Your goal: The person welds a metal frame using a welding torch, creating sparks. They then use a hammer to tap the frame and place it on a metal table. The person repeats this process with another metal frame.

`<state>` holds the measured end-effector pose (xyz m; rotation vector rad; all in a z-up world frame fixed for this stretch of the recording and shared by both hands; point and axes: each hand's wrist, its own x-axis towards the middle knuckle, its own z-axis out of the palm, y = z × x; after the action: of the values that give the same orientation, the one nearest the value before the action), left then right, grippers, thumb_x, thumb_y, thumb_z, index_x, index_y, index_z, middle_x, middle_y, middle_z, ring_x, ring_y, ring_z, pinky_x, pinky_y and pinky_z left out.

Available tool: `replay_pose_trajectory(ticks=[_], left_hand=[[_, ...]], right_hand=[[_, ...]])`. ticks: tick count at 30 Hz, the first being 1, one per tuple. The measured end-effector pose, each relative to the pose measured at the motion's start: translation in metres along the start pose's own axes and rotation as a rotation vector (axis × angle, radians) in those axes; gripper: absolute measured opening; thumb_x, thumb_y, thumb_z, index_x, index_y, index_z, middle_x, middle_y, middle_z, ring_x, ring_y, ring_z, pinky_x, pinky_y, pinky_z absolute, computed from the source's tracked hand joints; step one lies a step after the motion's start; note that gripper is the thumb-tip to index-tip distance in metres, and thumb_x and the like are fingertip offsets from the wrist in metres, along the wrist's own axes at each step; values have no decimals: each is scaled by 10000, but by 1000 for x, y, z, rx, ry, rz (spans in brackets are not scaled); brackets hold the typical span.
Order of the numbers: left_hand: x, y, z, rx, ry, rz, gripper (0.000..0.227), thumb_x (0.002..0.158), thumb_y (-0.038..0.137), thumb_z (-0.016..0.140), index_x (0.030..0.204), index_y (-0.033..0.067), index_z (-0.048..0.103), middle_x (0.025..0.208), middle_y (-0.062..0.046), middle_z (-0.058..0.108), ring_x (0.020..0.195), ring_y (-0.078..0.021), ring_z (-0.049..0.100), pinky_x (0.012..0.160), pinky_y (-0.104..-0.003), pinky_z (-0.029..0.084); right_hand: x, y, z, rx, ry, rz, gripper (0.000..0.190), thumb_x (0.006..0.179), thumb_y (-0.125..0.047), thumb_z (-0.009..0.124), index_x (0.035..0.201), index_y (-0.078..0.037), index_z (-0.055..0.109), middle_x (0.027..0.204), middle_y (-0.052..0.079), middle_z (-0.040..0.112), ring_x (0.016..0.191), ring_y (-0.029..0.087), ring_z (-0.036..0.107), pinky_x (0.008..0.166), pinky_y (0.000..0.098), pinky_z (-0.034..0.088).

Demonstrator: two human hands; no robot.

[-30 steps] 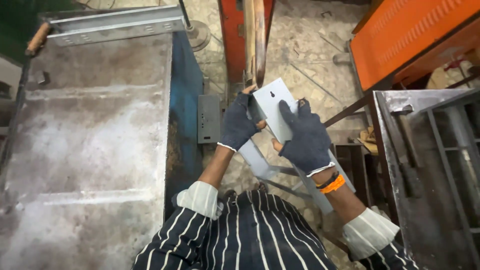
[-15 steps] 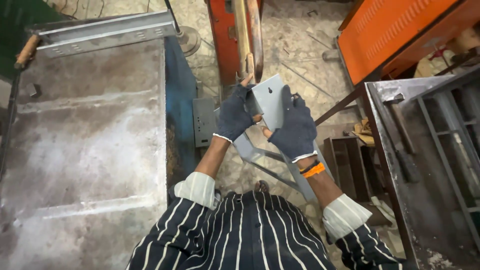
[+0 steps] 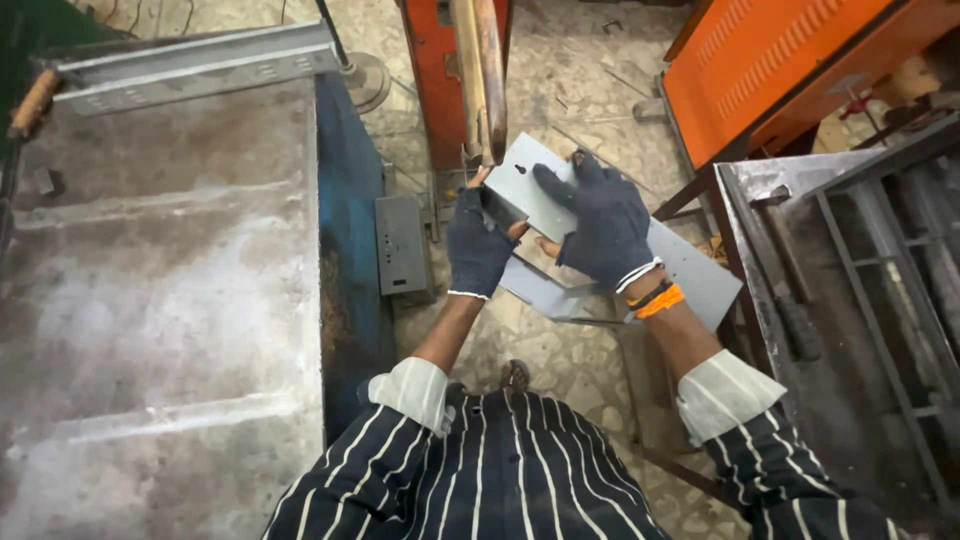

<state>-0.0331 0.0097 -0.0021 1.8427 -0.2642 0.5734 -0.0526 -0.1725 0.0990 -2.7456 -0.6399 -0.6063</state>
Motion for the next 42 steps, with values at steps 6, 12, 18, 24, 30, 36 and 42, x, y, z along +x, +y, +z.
replay_pose_trajectory(ticks=[6,12,18,24,30,36,42], left_hand=[[-9,0,14,21,71,-116,857,731,221,914,1471,65,511,1347,-164,655,1218,-306,654,1041,-365,516],[-7,-1,19,-23,111,-84,920,680,107,921,1484,67,477,1351,-171,647,1254,-322,649,1039,-376,515],[8,30,12,-3,73,-300,1133,662,67,889,1617,93,279,1246,-140,678,1080,-273,685,964,-342,553],[1,26,13,-41,115,-195,1278,674,27,907,1661,99,99,1300,-184,637,1167,-316,646,1018,-368,523],[-1,26,14,-1,152,-160,1320,621,27,941,1640,107,106,1365,-220,577,1193,-337,620,1016,-381,515],[-7,9,19,-181,128,-54,1247,752,117,956,1665,108,108,1346,-161,610,1209,-318,640,1065,-382,514],[-10,-8,25,427,58,-81,863,886,171,883,1517,141,294,1635,-317,439,1139,-329,674,984,-359,546]], right_hand=[[3,24,6,45,-50,-102,854,639,-366,885,1449,-264,637,1459,266,549,1085,421,615,910,494,505],[12,25,0,79,-60,-126,864,609,-382,883,1433,-265,649,1432,277,556,1065,443,611,895,503,503],[18,28,1,80,-79,-138,860,622,-406,871,1434,-241,637,1425,288,556,1093,441,604,924,510,497],[17,27,-1,73,-67,-137,851,621,-396,876,1427,-245,645,1422,279,559,1102,449,601,938,504,499],[14,26,-3,76,-60,-127,853,602,-379,875,1417,-251,659,1449,276,547,1145,435,611,947,496,502],[14,17,-6,11,-24,-120,826,585,-403,876,1372,-241,685,1418,270,560,1089,412,628,882,486,506],[17,7,-11,-62,-62,-105,694,721,-510,893,1327,-219,721,1348,280,585,956,422,619,772,516,497]])
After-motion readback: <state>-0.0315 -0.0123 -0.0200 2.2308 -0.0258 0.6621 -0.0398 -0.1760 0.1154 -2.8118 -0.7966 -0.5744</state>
